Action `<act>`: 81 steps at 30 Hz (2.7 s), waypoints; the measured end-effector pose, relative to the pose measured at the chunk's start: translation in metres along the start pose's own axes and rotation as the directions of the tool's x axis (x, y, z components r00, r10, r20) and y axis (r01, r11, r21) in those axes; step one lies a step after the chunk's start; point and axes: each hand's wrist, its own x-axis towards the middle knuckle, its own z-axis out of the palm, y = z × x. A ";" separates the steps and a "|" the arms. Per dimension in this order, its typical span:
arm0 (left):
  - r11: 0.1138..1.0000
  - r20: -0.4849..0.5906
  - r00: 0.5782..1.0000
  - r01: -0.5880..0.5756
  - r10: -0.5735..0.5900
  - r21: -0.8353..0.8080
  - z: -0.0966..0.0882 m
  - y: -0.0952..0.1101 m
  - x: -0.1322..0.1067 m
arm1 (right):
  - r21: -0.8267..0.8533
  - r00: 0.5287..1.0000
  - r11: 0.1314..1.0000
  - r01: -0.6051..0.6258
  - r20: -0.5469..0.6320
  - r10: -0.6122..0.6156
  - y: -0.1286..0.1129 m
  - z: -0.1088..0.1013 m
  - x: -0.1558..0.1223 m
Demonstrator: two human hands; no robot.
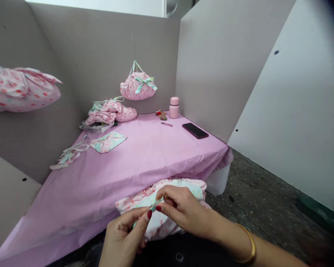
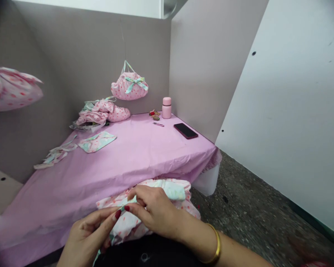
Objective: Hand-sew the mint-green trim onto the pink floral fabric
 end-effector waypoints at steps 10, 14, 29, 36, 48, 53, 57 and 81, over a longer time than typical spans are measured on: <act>1.000 -0.007 1.000 -0.001 0.002 0.009 -0.001 0.000 0.001 | 0.099 0.995 0.991 -0.091 0.036 0.088 -0.009 -0.002 -0.006; 1.000 -0.009 1.000 0.011 -0.011 0.006 -0.001 -0.001 0.001 | 0.051 0.999 0.999 0.001 0.034 -0.003 -0.010 0.002 -0.004; 0.999 0.023 0.999 0.037 -0.037 -0.017 -0.002 -0.003 0.004 | -0.053 0.993 0.999 0.009 0.119 -0.003 -0.007 0.005 -0.007; 0.999 0.006 0.999 0.036 -0.036 -0.014 -0.001 -0.002 0.003 | -0.069 0.992 0.997 0.025 0.127 -0.016 -0.008 0.005 -0.007; 0.981 0.020 0.991 -0.135 0.133 0.142 -0.005 -0.006 0.003 | -0.024 0.995 0.999 -0.039 0.090 0.041 -0.009 0.009 -0.008; 0.899 0.037 0.941 -0.334 0.338 0.284 -0.007 -0.007 0.005 | -0.076 0.996 0.996 -0.055 0.060 0.059 -0.010 0.007 -0.009; 0.808 0.055 0.882 -0.453 0.469 0.376 -0.007 -0.007 0.004 | -0.084 0.995 0.996 -0.021 0.092 0.028 -0.008 0.008 -0.009; 0.833 0.105 0.893 -0.446 0.437 0.329 -0.007 -0.007 0.002 | 0.539 0.947 0.779 -0.321 0.210 0.244 -0.004 0.017 0.005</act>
